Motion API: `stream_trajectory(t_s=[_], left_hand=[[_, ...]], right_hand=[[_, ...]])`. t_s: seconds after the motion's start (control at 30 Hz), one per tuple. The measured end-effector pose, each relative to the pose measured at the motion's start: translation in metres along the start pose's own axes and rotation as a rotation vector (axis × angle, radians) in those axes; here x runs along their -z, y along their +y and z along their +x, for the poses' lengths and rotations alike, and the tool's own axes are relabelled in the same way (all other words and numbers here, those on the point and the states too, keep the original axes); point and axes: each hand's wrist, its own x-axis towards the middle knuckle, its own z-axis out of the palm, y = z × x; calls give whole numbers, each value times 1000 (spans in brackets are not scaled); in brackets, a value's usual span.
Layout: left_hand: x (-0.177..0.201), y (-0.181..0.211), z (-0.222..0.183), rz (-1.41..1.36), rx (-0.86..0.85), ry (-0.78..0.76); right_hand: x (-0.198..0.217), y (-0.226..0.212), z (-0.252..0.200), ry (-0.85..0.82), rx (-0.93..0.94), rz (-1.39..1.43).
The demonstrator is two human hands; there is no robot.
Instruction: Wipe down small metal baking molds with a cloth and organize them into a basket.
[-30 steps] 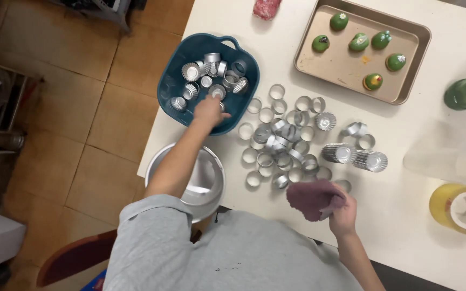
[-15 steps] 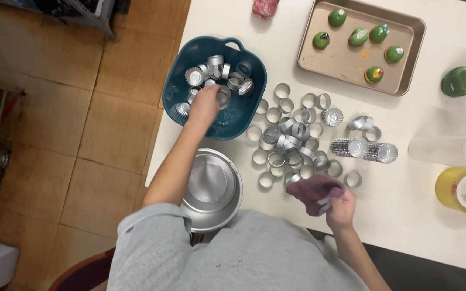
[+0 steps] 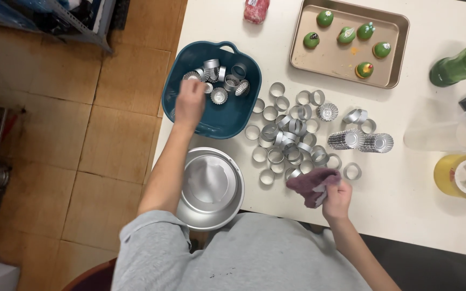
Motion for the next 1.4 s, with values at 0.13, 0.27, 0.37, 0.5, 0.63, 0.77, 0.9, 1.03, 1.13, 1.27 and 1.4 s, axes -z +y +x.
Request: stream_trajectory(t_s=[0.13, 0.27, 0.37, 0.5, 0.63, 0.77, 0.9, 1.03, 1.13, 1.27, 1.4], left_hand=[[-2, -5, -2, 200, 2, 41], [-25, -14, -26, -25, 393, 48], [-41, 16, -23, -358, 631, 161], [-51, 107, -16, -1034, 822, 173], [-51, 191, -25, -1527, 801, 79], [-23, 242, -5, -1919, 1009, -25], [-33, 263, -6, -1793, 1117, -173], [-41, 288, -11, -1989, 1159, -112], [-40, 306, -4, -1957, 1164, -16], [-57, 328, -20, -1868, 1201, -29], [-58, 358, -10, -1718, 1027, 34]], right_hand=[[-25, -31, 4, 3, -104, -14], [-54, -61, 18, -102, -327, -34], [-84, -95, 42, -155, -220, -103], [-131, -123, 77, -104, 101, -128], [-153, -114, 77, -84, 240, -134], [-147, -128, 63, -56, 651, -763], [-123, -124, 59, -250, 493, -838], [-106, -137, 67, -340, 557, -847], [-95, -163, 68, -232, 897, -1098], [-28, -105, 81, -360, 342, -482], [4, -103, 74, 147, -120, 482]])
